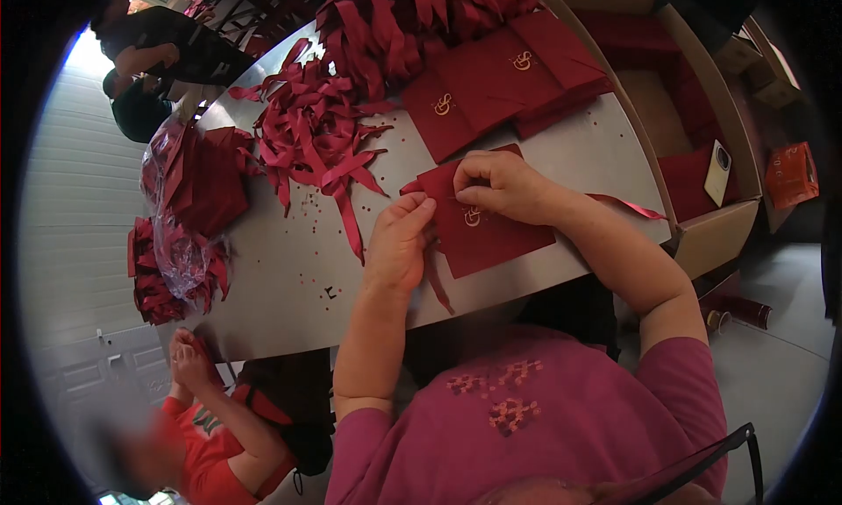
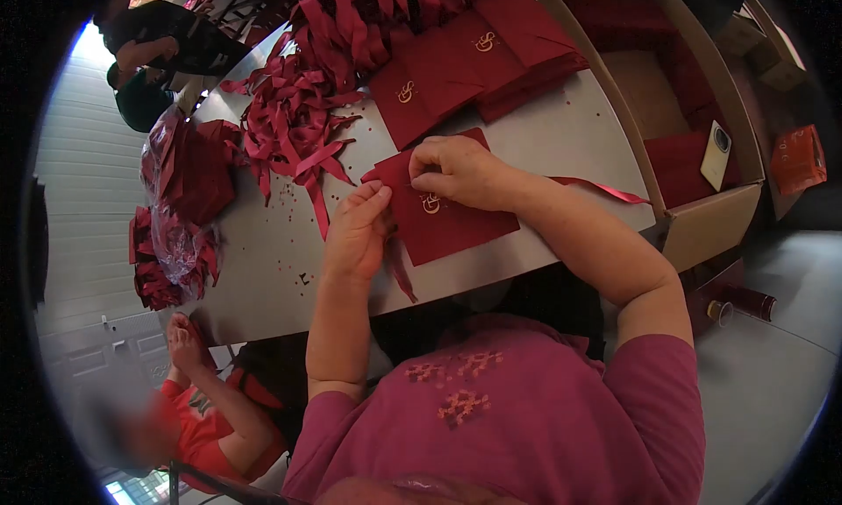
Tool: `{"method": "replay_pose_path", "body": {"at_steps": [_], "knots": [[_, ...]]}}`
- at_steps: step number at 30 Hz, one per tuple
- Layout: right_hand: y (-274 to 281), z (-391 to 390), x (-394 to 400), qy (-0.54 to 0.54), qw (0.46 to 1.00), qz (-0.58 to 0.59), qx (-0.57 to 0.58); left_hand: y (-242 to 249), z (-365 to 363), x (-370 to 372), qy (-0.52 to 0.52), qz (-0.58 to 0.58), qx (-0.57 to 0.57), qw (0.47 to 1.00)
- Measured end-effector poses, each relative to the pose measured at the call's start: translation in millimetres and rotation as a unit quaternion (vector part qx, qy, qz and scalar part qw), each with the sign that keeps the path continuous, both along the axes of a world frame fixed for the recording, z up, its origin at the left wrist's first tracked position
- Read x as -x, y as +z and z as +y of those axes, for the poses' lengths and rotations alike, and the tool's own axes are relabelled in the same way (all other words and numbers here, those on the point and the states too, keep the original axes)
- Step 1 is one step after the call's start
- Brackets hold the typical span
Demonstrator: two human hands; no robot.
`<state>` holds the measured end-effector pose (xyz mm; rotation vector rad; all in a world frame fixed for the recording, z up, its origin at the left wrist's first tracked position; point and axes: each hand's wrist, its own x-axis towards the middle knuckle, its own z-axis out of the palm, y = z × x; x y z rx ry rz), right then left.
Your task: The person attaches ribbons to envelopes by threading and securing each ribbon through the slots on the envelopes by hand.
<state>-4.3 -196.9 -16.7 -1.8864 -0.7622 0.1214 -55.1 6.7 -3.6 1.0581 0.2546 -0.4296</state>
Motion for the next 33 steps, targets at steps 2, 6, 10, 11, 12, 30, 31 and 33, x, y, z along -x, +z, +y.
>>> {"method": "replay_pose_path", "body": {"at_steps": [2, 6, 10, 11, 12, 30, 31, 33], "knots": [[4.6, -1.2, 1.2, -0.002, 0.999, 0.036, 0.014, -3.9, 1.7, 1.0, 0.0, -0.003, 0.0, 1.0], [17.5, -0.8, 2.9, -0.01, 0.993, 0.117, 0.032, -2.4, -0.8, 2.6, 0.011, -0.01, -0.006, 1.0], [10.3, -0.1, 3.1, -0.006, 0.999, 0.035, 0.018, -1.7, -3.6, 5.1, 0.044, -0.014, -0.026, 0.999], [9.7, 1.8, 4.3, -0.006, 1.0, 0.027, 0.013, -5.4, -2.7, 4.5, 0.046, -0.027, -0.02, 0.998], [11.0, 3.6, 6.0, -0.005, 1.0, 0.018, 0.007, -6.7, -2.5, 4.1, 0.048, -0.04, -0.015, 0.998], [17.7, 15.7, 19.2, -0.095, 0.994, 0.058, -0.021, -12.5, -6.7, 1.3, 0.085, -0.084, 0.011, 0.993], [18.1, 16.0, 18.5, -0.095, 0.994, 0.055, -0.02, -11.6, -7.1, 1.6, 0.085, -0.087, 0.012, 0.993], [18.0, 16.8, 16.8, -0.083, 0.986, 0.14, -0.032, -9.8, -6.8, 3.8, 0.08, -0.093, -0.044, 0.991]]}}
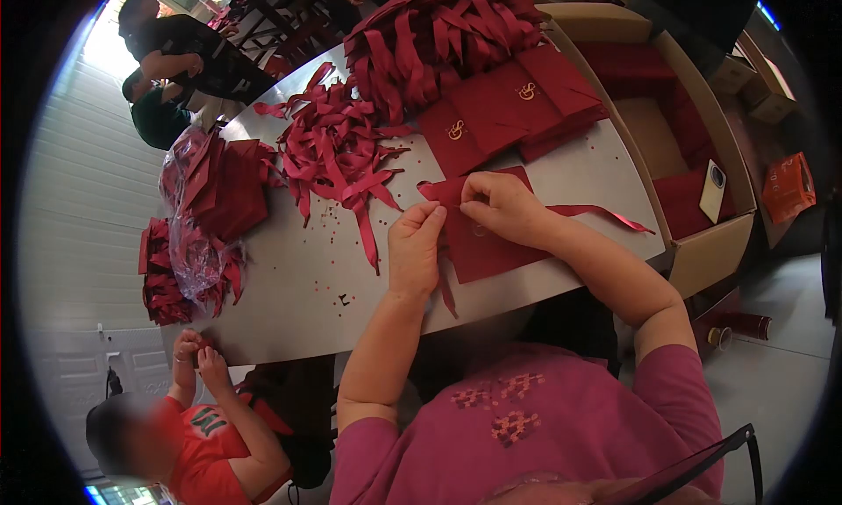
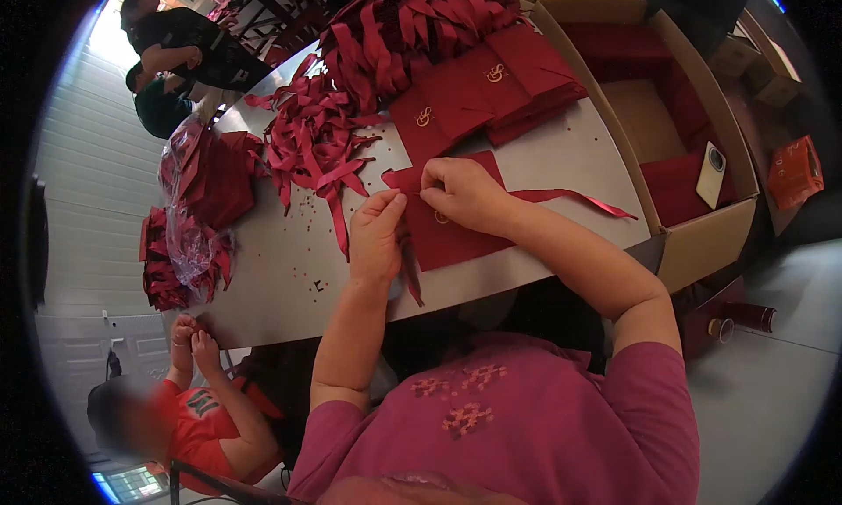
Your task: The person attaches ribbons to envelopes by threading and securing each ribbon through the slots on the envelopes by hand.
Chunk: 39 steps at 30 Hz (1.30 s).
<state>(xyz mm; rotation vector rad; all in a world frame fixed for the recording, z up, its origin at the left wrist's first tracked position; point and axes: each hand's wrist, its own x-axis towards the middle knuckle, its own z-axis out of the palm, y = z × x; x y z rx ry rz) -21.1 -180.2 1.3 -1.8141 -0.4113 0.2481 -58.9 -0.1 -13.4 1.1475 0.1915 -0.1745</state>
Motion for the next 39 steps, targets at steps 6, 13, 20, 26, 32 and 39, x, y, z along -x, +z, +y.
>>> {"method": "replay_pose_path", "body": {"at_steps": [6, 13, 20, 26, 32, 39], "knots": [[23.7, 0.9, -7.2, 0.063, 0.99, 0.062, 0.107, 0.4, -0.9, 2.7, 0.015, -0.119, -0.25, 0.961], [45.9, 19.2, -6.3, 0.049, 0.94, -0.085, 0.327, 21.2, -7.0, 9.9, -0.01, -0.091, -0.19, 0.978], [41.1, 5.4, -7.1, 0.013, 0.991, -0.036, 0.129, 0.6, 8.4, -1.7, -0.084, -0.056, -0.041, 0.994], [51.4, -5.6, 5.2, -0.025, 0.966, -0.187, 0.177, -8.6, 2.8, -5.9, -0.104, -0.149, -0.267, 0.946], [294.3, -69.1, 20.2, 0.39, 0.768, -0.307, -0.405, -11.3, 1.8, -7.3, -0.133, -0.08, -0.173, 0.973], [335.1, -49.4, 37.0, 0.387, 0.765, -0.35, -0.377, -21.8, 7.0, -14.3, -0.125, -0.188, -0.201, 0.953]]}}
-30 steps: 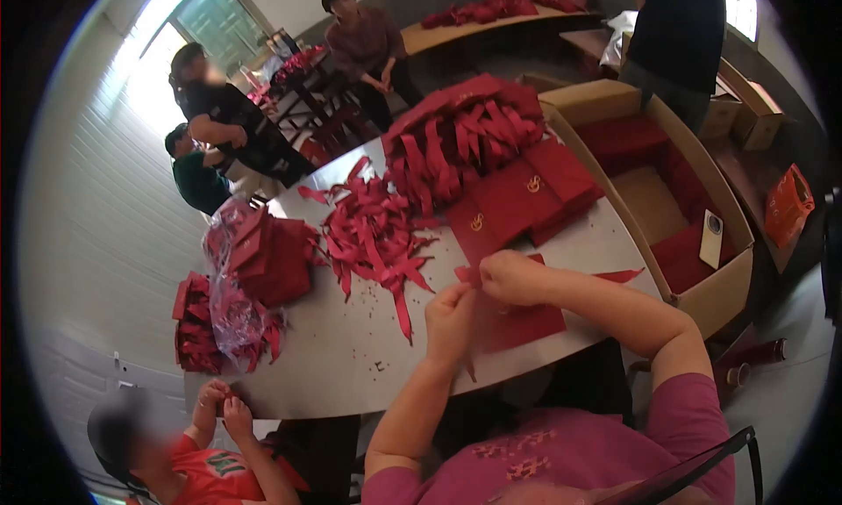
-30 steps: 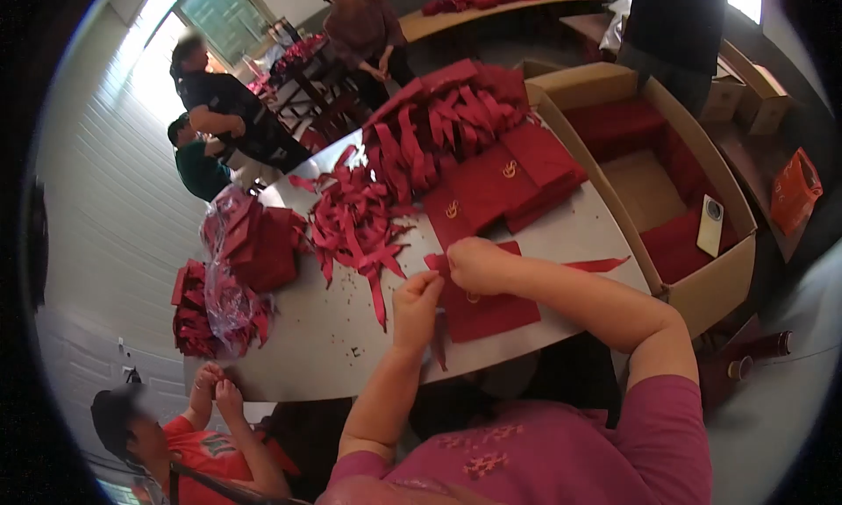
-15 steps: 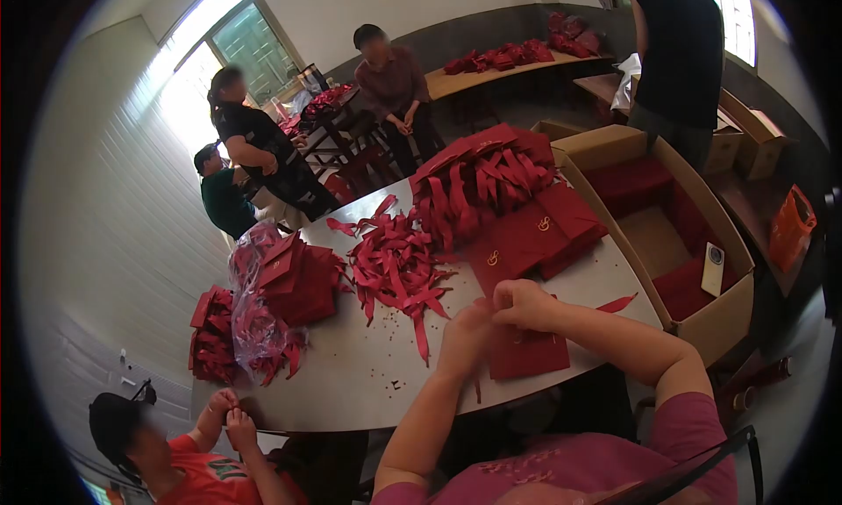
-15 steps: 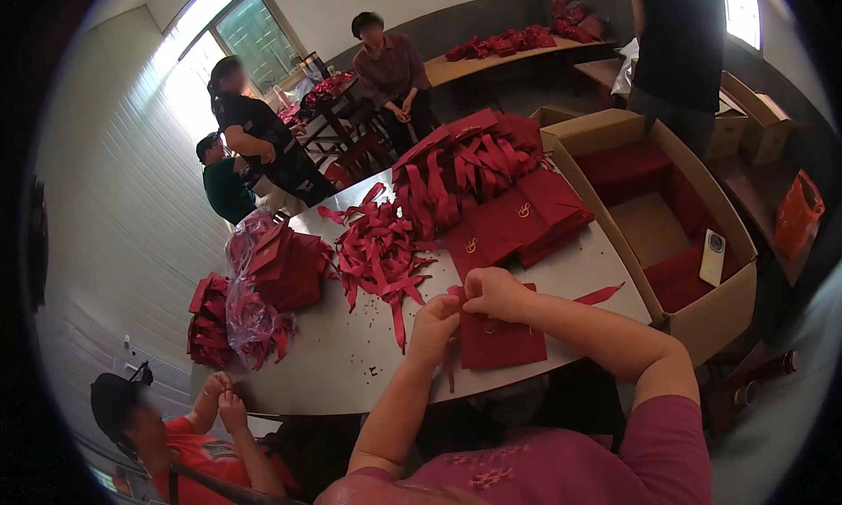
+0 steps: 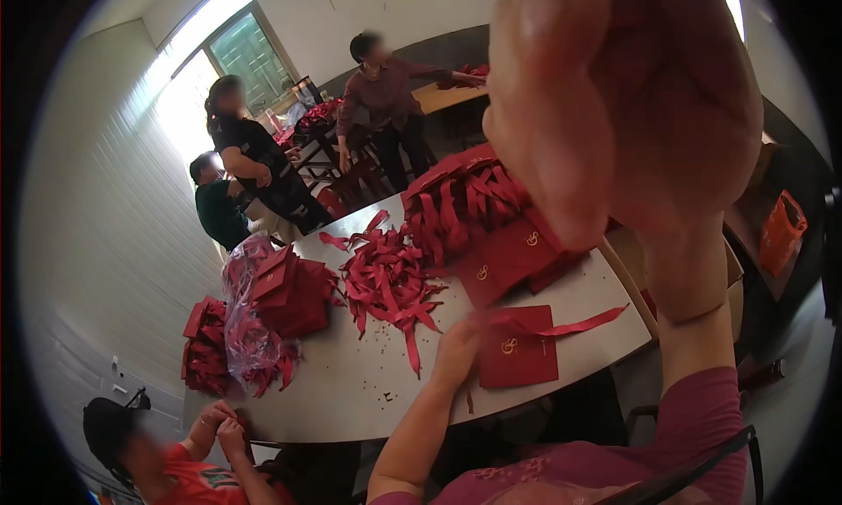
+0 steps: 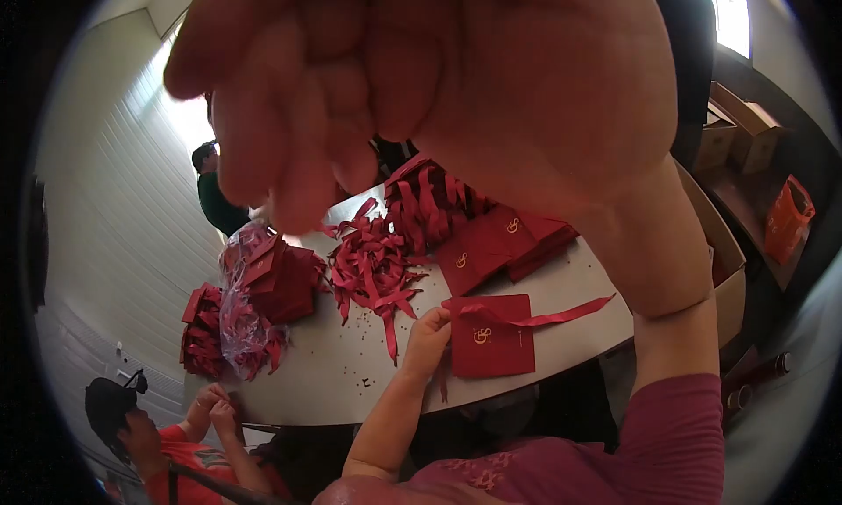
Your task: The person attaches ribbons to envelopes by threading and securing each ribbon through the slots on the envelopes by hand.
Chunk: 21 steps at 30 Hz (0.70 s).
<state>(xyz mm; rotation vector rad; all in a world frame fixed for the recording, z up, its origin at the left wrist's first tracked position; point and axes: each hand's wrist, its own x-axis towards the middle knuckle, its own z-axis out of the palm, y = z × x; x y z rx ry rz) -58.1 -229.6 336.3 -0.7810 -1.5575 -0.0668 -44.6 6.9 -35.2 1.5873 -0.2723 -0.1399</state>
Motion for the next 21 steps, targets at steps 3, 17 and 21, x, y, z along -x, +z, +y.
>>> {"method": "replay_pose_path", "body": {"at_steps": [3, 17, 21], "knots": [[3.1, -1.2, 0.6, -0.011, 1.0, 0.004, -0.003, 14.6, -5.9, 6.6, -0.004, 0.026, 0.07, 0.997], [-6.4, 15.6, 14.1, -0.05, 0.998, 0.027, -0.026, 24.4, -10.9, 7.9, 0.002, 0.064, 0.117, 0.991], [-3.8, 11.8, 11.3, -0.057, 0.997, 0.031, -0.034, 27.9, -10.2, 11.4, 0.008, 0.086, 0.081, 0.993]]}}
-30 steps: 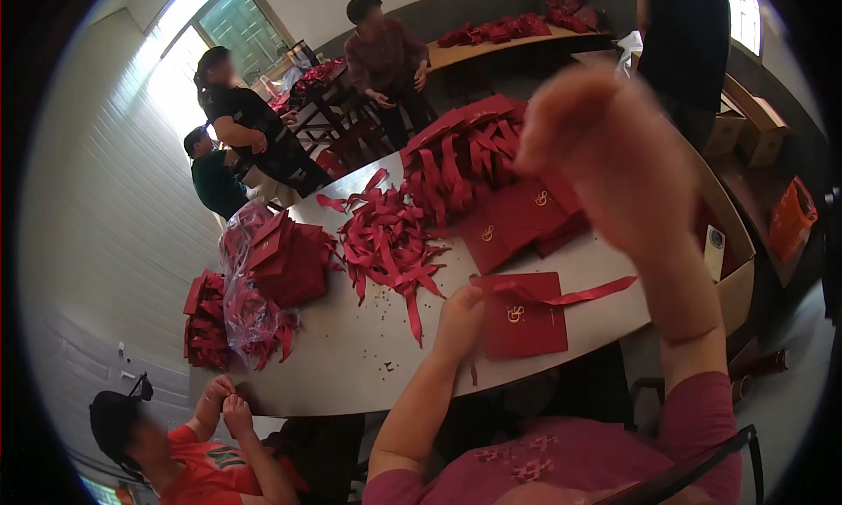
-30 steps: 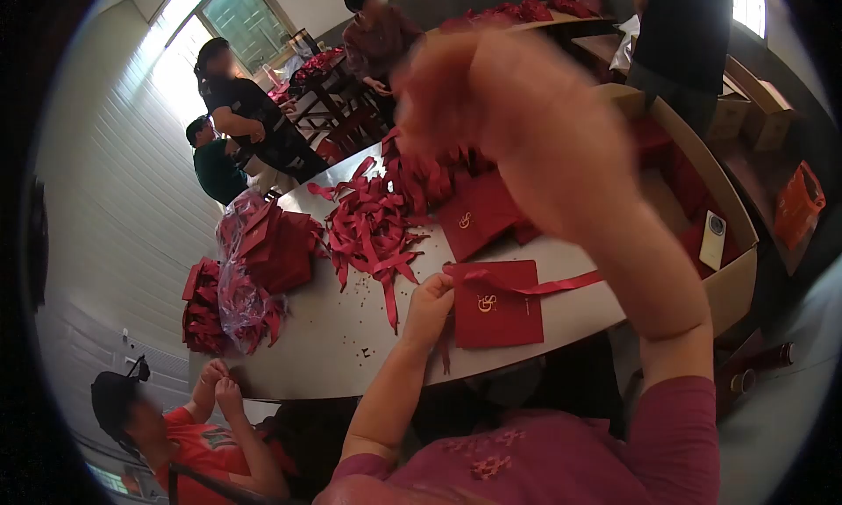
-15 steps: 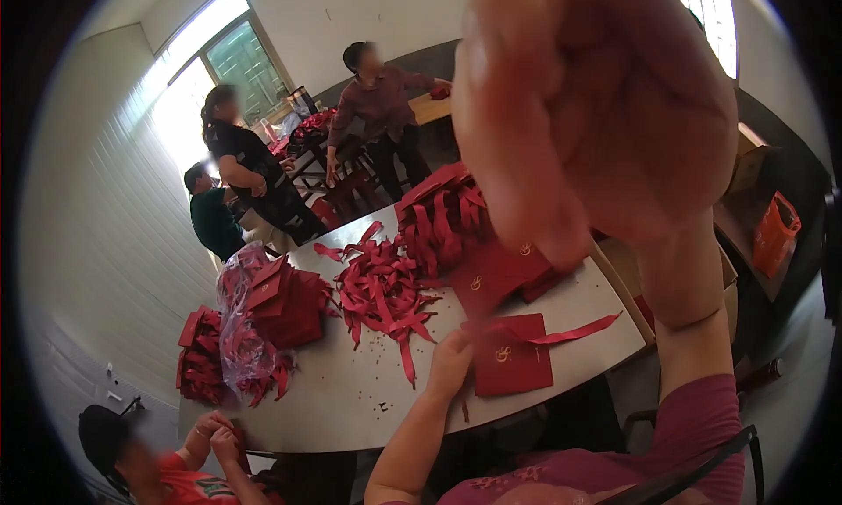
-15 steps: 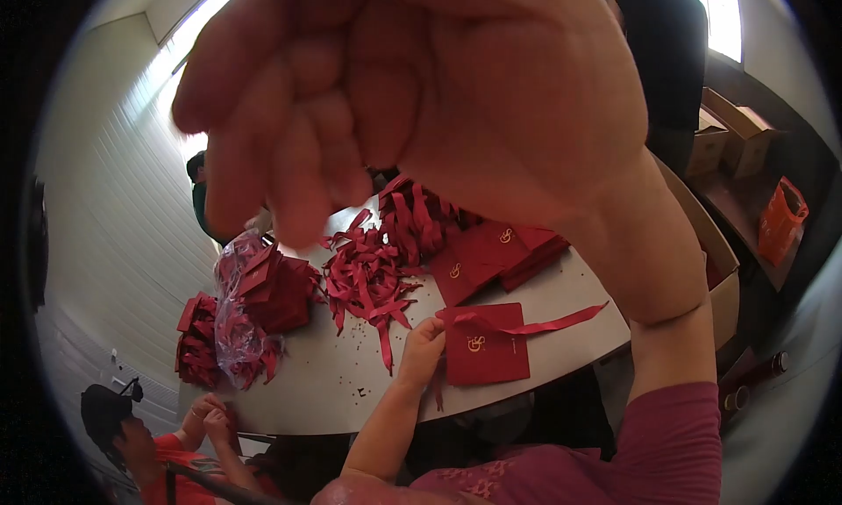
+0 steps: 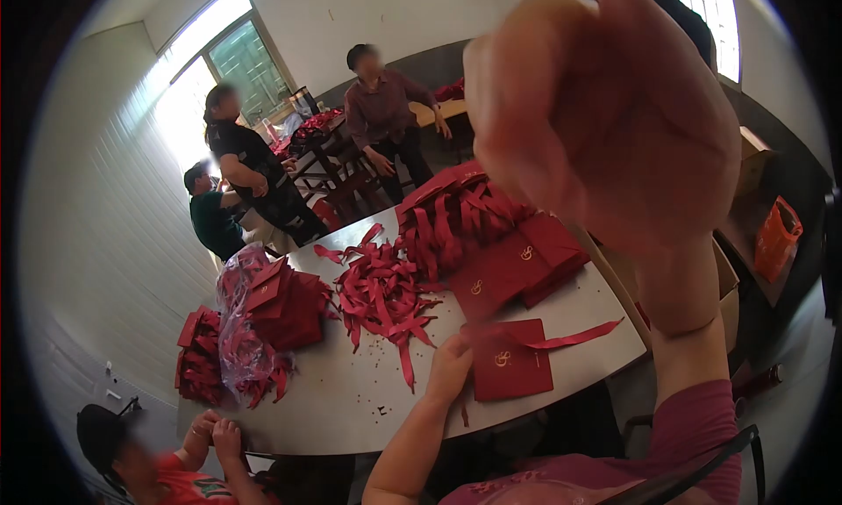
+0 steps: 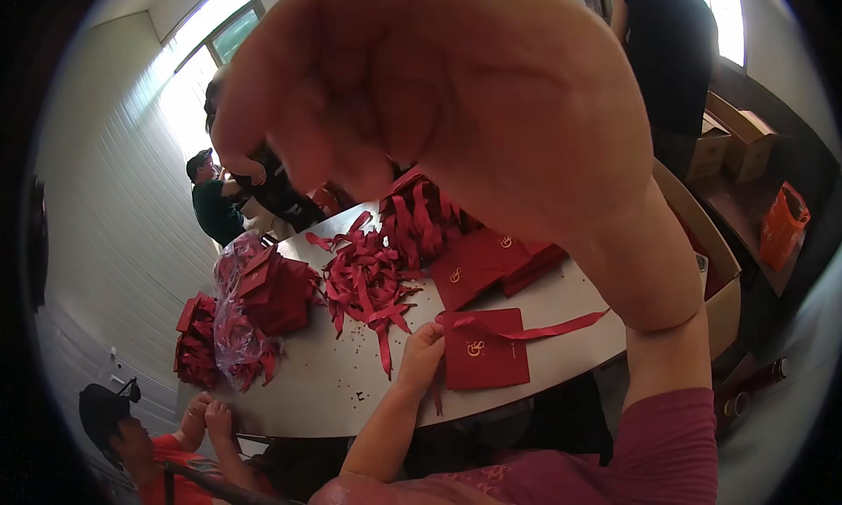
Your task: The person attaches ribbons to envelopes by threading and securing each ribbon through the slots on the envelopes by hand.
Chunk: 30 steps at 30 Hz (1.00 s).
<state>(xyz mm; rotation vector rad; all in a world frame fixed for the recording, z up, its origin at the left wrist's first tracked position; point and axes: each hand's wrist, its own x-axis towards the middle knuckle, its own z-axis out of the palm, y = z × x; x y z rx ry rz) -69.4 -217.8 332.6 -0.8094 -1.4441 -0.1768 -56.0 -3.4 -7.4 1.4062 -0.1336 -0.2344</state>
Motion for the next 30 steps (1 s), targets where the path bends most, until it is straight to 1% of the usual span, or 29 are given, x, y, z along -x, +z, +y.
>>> {"method": "replay_pose_path", "body": {"at_steps": [2, 3, 6, 8, 10, 12, 13, 15, 16, 17, 18, 19, 20, 21, 22, 23, 24, 25, 26, 27, 28, 30], "knots": [[-6.7, -2.3, 7.7, 0.002, 1.0, -0.005, -0.004, 24.3, -6.8, 5.7, -0.009, -0.012, 0.014, 1.0], [0.9, 0.4, -0.9, 0.004, 1.0, -0.005, -0.007, 31.1, -8.4, 8.4, -0.022, -0.016, 0.028, 0.999], [-0.7, -10.2, -8.1, -0.002, 1.0, 0.007, -0.015, 23.1, -6.9, 6.5, -0.015, -0.021, 0.014, 1.0], [-8.5, -37.0, -14.9, -0.008, 0.999, 0.023, -0.02, 5.4, -2.8, -0.4, -0.012, -0.019, -0.002, 1.0], [-11.8, -91.5, -37.3, -0.014, 0.999, 0.042, -0.026, -9.1, 0.4, -3.1, -0.007, -0.014, -0.019, 1.0], [-8.9, -117.7, -41.2, -0.013, 0.998, 0.053, -0.029, -13.9, 2.3, -7.1, -0.002, -0.038, -0.033, 0.999], [-18.8, -123.3, -50.5, -0.013, 0.998, 0.057, -0.031, -15.8, 3.6, -7.4, 0.0, -0.036, -0.032, 0.999], [-43.1, -61.9, -4.6, -0.018, 0.997, 0.064, -0.035, -18.2, 3.5, -8.8, 0.003, -0.037, -0.061, 0.997], [-51.7, -45.7, 10.6, -0.021, 0.997, 0.068, -0.036, -18.1, 2.6, -9.2, 0.002, -0.036, -0.061, 0.998], [-51.9, -49.0, 8.6, -0.023, 0.996, 0.071, -0.039, -17.3, 2.3, -8.5, -0.001, -0.023, -0.042, 0.999], [-48.5, -114.7, -17.4, -0.024, 0.996, 0.075, -0.041, -16.4, 2.5, -7.6, -0.002, -0.01, -0.023, 1.0], [-42.3, -229.7, -62.6, -0.025, 0.996, 0.079, -0.044, -15.0, 2.7, -6.7, 0.0, -0.009, -0.024, 1.0], [-39.2, -290.0, -88.5, -0.025, 0.995, 0.081, -0.046, -13.3, 2.4, -6.9, -0.002, -0.009, -0.02, 1.0], [-45.0, -232.2, -67.4, -0.024, 0.995, 0.084, -0.048, -12.7, 1.8, -6.9, -0.004, -0.009, -0.015, 1.0], [-54.5, -122.7, -23.2, -0.023, 0.995, 0.088, -0.049, -13.5, 0.8, -6.4, -0.001, -0.007, -0.014, 1.0], [-60.5, -64.0, 1.5, -0.023, 0.994, 0.093, -0.051, -14.3, -0.1, -5.7, 0.005, -0.003, -0.008, 1.0], [-62.4, -82.6, -4.1, -0.026, 0.993, 0.097, -0.055, -13.9, -0.5, -6.8, 0.009, -0.001, -0.003, 1.0], [-68.4, -121.5, -15.3, -0.027, 0.992, 0.109, -0.064, -12.4, 4.6, 0.9, 0.01, 0.009, -0.011, 1.0], [-67.2, -164.3, -34.9, -0.028, 0.991, 0.114, -0.063, -11.4, 1.6, 1.5, 0.015, -0.008, -0.012, 1.0], [-56.0, -187.6, -54.0, -0.033, 0.991, 0.111, -0.061, -8.4, -3.0, -5.9, 0.016, -0.032, -0.011, 0.999], [-47.7, -191.1, -70.7, -0.035, 0.99, 0.121, -0.062, -10.2, -0.8, -3.1, 0.016, -0.023, -0.011, 1.0], [-35.5, -78.8, -48.6, -0.044, 0.988, 0.135, -0.058, -13.3, 1.6, -5.2, 0.024, 0.006, 0.015, 1.0]]}}
